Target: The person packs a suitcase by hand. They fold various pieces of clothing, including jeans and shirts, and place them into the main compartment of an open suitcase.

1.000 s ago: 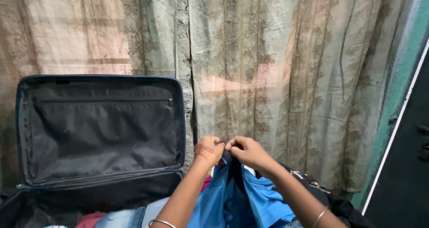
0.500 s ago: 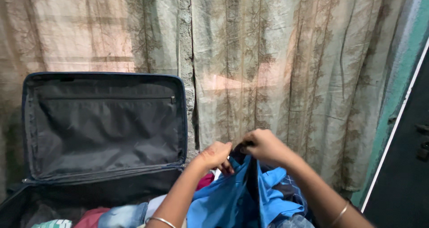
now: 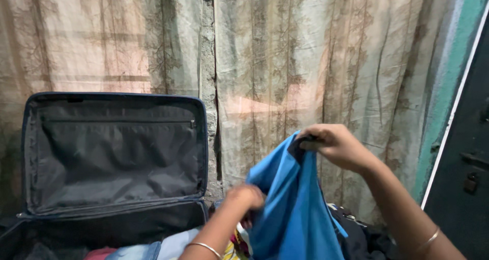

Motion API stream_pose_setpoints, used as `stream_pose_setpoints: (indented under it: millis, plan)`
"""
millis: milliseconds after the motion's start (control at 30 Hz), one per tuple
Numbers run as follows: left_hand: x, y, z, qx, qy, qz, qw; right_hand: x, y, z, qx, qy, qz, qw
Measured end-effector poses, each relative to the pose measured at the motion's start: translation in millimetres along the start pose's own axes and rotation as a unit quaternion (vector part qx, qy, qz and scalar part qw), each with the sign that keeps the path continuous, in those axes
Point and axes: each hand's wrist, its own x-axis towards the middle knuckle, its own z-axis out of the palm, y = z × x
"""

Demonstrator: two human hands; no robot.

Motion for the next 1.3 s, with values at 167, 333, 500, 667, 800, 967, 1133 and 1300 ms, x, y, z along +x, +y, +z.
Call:
stream_pose_setpoints:
  millis: [167,333,500,667,800,967,1133,1300]
  plan:
    - [-80.6,-15.5,-90.4,0.051,0.257,-0.045,0.964,12.2,35.2,-28.9,-0.024,0.117,0.023,0.993]
    - [-138.0,-28.0,-144.9,0.092,0.394,0.116,0.907,56.0,47.7,-30.1,0.068,0.233,-0.057,0.969]
    - [-148.2,-63.8,-168.9,0.040,0.421,0.356,0.833,82.0,58.9,-14.3,-0.030,0.177,-0.042,0.983]
    - [-152.5,-75.6,-169.7,0.008,0.368,0.294,0.882,96.2,63.7,14.3,0.130,0.233,-0.083,0.960]
    - [-147.4,-81.3,-170.1,-0.021,0.362,0.279,0.889,89.5,62.6,23.1,-0.023,0.234,-0.052,0.970]
    - [-124.6,-84.8,-171.7,-0.136,0.382,0.317,0.857,70.0,90.5,24.2,-0.203,0.247,-0.062,0.945]
    - [-111.7,-70.8,-176.3,-0.242,0.320,0.405,0.821,72.5,108.1,38.7,-0.244,0.256,-0.030,0.935]
    - [-104.1,-82.1,-182.6,-0.059,0.388,0.322,0.862,65.5,82.4,29.0,-0.259,0.221,-0.011,0.940]
